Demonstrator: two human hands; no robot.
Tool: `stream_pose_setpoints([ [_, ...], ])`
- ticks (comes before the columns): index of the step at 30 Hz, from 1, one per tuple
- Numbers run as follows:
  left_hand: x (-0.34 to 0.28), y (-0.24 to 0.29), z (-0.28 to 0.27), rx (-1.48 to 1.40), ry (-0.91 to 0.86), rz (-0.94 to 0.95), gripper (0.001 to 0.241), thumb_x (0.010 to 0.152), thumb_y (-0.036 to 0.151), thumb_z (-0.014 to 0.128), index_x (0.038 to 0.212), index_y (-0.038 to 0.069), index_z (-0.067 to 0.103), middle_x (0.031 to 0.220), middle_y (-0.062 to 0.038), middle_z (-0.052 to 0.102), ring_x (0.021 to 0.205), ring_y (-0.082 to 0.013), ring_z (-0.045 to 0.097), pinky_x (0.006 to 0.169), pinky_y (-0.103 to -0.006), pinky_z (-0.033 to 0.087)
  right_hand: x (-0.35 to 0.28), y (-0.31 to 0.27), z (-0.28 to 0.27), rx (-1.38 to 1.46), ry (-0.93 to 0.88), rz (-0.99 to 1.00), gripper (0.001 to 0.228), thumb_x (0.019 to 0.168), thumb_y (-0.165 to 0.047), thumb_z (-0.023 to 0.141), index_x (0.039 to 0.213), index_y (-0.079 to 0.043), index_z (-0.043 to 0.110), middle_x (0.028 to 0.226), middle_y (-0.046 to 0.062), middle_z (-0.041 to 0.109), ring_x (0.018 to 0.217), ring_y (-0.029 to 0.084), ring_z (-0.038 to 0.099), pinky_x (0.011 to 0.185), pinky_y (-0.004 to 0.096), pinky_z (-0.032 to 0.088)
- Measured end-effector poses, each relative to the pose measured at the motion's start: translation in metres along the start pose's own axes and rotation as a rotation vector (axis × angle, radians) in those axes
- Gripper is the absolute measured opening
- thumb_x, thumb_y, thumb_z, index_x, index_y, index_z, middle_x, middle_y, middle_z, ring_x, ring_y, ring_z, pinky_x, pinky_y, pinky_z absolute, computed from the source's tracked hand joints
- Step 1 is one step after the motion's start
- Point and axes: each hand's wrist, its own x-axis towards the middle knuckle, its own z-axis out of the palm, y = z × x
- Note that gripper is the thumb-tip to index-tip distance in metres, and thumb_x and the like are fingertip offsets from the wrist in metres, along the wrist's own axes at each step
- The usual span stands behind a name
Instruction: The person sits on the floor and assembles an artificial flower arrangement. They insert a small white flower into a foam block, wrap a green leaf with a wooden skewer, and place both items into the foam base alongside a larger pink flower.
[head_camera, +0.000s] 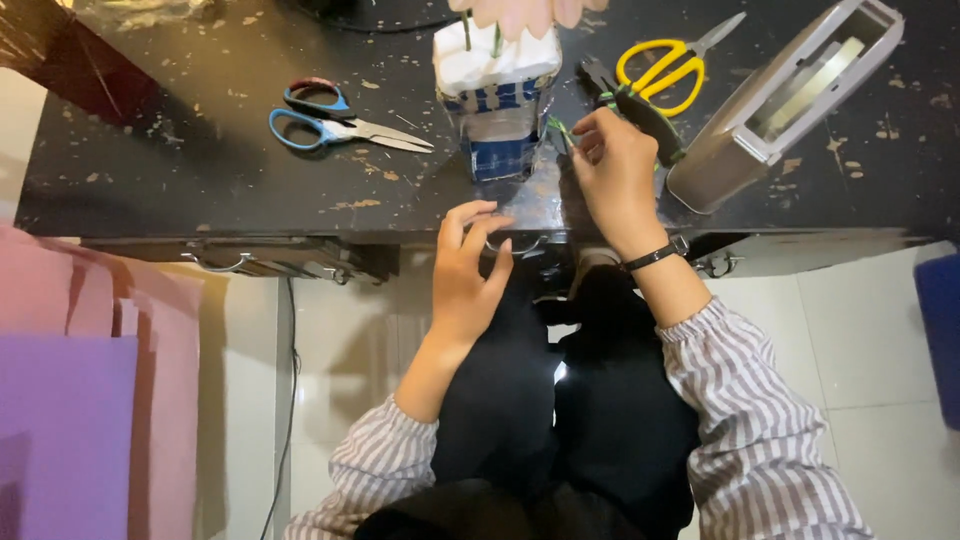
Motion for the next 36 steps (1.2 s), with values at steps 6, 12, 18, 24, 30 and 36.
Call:
stream_pose_setpoints([
  [6, 0.002, -0.002, 0.002, -0.004, -0.050, -0.002, 0.015, 0.090, 0.004, 0.064, 0.104, 0.009, 0.064, 0.117, -0.006, 0.055, 0.110, -0.0276, 0.061, 0.093, -0.0415, 0.052, 0.001, -0.003, -0.009, -0.004, -0.021, -0.116, 0.026, 0.076, 0.020, 0.070, 0.095, 0.003, 0.062, 0.085, 0.014, 0.057, 0.064, 0.029, 0.065, 0.055, 0.036, 0.054],
  [12, 0.005, 0.005, -0.002, 0.036, -0.013, 0.021, 0.015, 0.089, 0.003, 0.066, 0.102, 0.011, 0.065, 0.112, -0.005, 0.057, 0.104, -0.0260, 0.062, 0.092, -0.0396, 0.053, 0.007, -0.015, -0.034, -0.139, 0.081, -0.194, 0.027, 0.080, 0.020, 0.065, 0.096, -0.001, 0.063, 0.087, 0.013, 0.057, 0.082, 0.038, 0.066, 0.067, 0.044, 0.054],
  [18, 0.037, 0.033, -0.005, -0.126, 0.113, 0.237, 0.023, 0.088, 0.001, 0.066, 0.108, 0.010, 0.070, 0.108, -0.004, 0.066, 0.103, -0.0260, 0.064, 0.089, -0.0394, 0.054, -0.010, -0.072, -0.066, 0.143, 0.144, -0.187, 0.023, 0.088, 0.016, 0.063, 0.098, -0.004, 0.070, 0.088, 0.010, 0.062, 0.081, 0.028, 0.066, 0.066, 0.034, 0.057],
  [24, 0.052, 0.110, -0.001, -0.357, 0.272, 0.482, 0.018, 0.086, 0.017, 0.064, 0.101, 0.017, 0.074, 0.102, 0.001, 0.073, 0.092, -0.0216, 0.070, 0.086, -0.0364, 0.059, -0.010, -0.042, -0.043, 0.450, 0.092, -0.147, 0.029, 0.088, 0.018, 0.064, 0.110, 0.000, 0.068, 0.095, 0.013, 0.060, 0.091, 0.034, 0.068, 0.078, 0.040, 0.062],
  [30, 0.080, 0.138, -0.033, -0.111, 0.127, 0.862, 0.036, 0.109, 0.021, 0.035, 0.117, 0.007, 0.067, 0.108, -0.009, 0.068, 0.092, -0.0260, 0.073, 0.083, -0.0408, 0.057, -0.021, -0.069, -0.071, 0.162, 0.149, -0.325, 0.005, 0.101, -0.005, 0.066, 0.103, -0.001, 0.069, 0.099, 0.013, 0.064, 0.095, 0.024, 0.063, 0.083, 0.032, 0.047],
  [36, 0.078, 0.081, 0.022, -0.302, 0.354, 0.502, 0.015, 0.081, 0.011, 0.074, 0.095, 0.016, 0.076, 0.082, 0.001, 0.065, 0.072, -0.0202, 0.063, 0.069, -0.0320, 0.056, -0.023, -0.096, -0.075, 0.269, 0.426, -0.325, 0.003, 0.093, 0.000, 0.075, 0.094, 0.000, 0.077, 0.080, 0.011, 0.070, 0.065, 0.023, 0.063, 0.060, 0.031, 0.053],
])
